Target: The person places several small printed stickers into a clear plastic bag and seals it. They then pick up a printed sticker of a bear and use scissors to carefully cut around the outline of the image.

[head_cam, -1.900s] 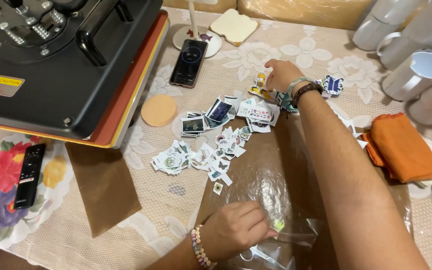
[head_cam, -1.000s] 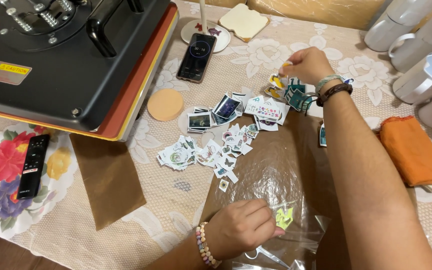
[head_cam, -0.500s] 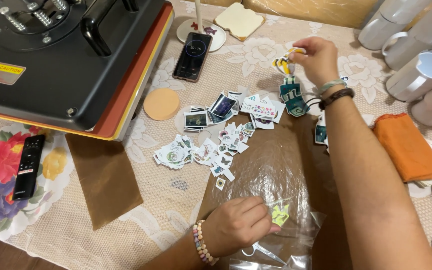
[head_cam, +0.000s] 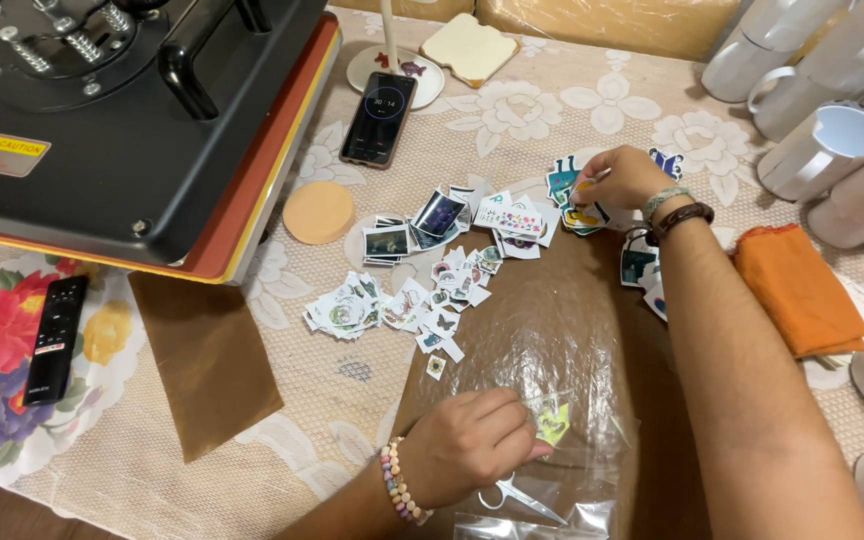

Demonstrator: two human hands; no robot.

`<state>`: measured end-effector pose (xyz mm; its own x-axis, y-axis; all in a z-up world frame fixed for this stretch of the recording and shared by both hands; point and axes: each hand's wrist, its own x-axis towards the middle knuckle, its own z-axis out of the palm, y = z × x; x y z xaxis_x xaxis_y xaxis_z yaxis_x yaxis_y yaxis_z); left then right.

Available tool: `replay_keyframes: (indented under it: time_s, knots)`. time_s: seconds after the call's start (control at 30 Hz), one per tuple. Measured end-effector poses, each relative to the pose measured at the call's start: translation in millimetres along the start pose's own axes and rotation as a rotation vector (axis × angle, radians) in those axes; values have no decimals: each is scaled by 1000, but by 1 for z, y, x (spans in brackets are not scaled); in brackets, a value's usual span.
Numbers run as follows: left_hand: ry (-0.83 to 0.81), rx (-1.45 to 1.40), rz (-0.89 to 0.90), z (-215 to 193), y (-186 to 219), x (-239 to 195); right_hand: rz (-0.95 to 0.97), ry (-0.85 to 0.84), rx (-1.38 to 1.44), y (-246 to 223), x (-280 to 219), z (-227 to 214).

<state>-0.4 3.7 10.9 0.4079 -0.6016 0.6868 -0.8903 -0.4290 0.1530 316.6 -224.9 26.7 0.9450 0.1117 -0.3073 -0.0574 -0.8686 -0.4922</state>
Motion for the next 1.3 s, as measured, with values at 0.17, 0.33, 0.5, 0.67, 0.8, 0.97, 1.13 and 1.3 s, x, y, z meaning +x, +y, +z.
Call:
replay_keyframes:
  time_s: [0.17, 0.33, 0.5, 0.67, 0.8, 0.97, 1.13, 1.3]
  knots:
    - [2, 6, -5, 2, -1, -1, -44, 79, 114, 11, 12, 12]
    - [-6, 13, -16, 10, -3, -6, -103, 242, 126, 23, 14, 16]
    - [-84, 14, -110, 20, -8, -10, -265, 346, 178, 27, -24, 6]
    - [-124, -67, -212, 14, -8, -5, -576, 510, 293, 10, -145, 19]
    - [-80, -165, -290, 24, -11, -12, -572, 599, 367, -14, -241, 56]
    - [-62, -322, -337, 26, -10, -14, -703, 744, 447, -11, -285, 78]
    - [-41, -402, -342, 19, -7, -8, -817, 851, 363, 1, -286, 87]
    - [8, -469, -406, 16, -11, -7, -857, 896, 340, 8, -291, 90]
